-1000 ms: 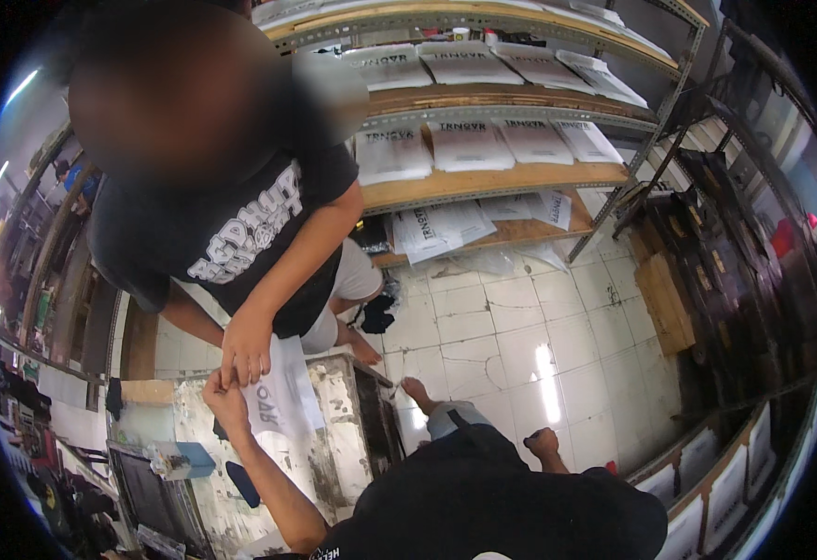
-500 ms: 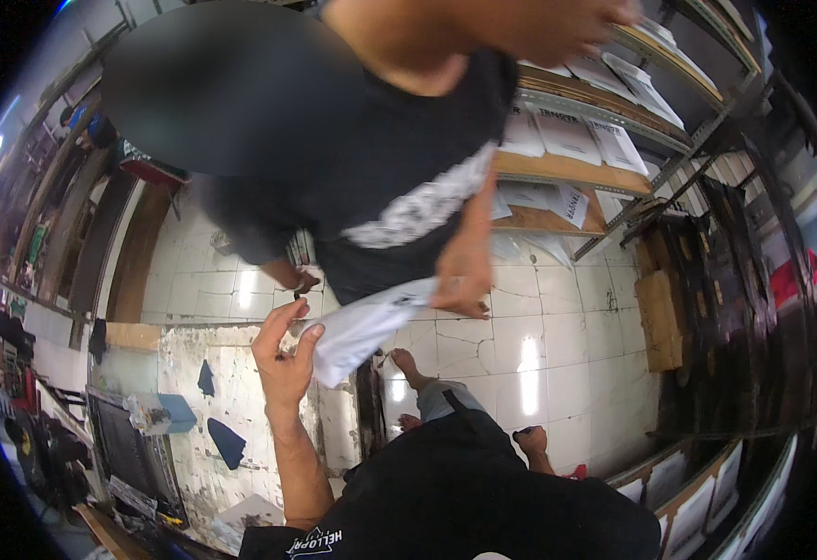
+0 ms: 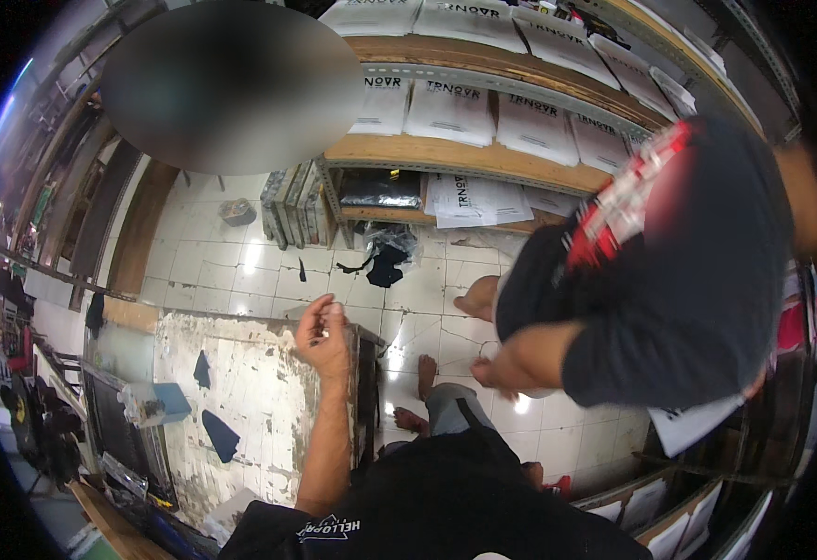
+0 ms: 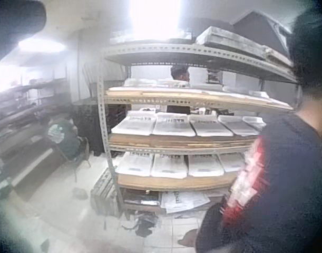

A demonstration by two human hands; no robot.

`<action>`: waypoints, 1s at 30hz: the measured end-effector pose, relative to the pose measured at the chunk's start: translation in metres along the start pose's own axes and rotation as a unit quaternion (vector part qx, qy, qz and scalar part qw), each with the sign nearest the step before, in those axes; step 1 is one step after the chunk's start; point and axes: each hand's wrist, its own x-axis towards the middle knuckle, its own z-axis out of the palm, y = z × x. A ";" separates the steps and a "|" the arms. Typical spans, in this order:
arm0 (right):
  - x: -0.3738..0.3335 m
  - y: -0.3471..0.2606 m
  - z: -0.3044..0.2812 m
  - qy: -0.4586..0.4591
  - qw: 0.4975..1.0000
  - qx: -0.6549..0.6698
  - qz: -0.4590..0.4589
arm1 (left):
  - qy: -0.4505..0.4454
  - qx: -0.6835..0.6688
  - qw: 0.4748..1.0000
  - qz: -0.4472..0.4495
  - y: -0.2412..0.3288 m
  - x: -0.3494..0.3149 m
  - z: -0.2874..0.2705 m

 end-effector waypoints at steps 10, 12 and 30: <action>-0.001 -0.011 -0.007 -0.018 0.972 0.113 0.203 | -0.180 0.006 0.963 -0.201 -0.234 0.014 0.206; 0.002 -0.028 -0.006 -0.024 0.962 0.116 0.247 | -0.204 0.001 0.955 -0.216 -0.297 0.024 0.257; 0.050 -0.074 -0.015 -0.077 0.889 0.132 0.433 | -0.147 0.515 0.823 -0.192 -0.579 0.170 0.498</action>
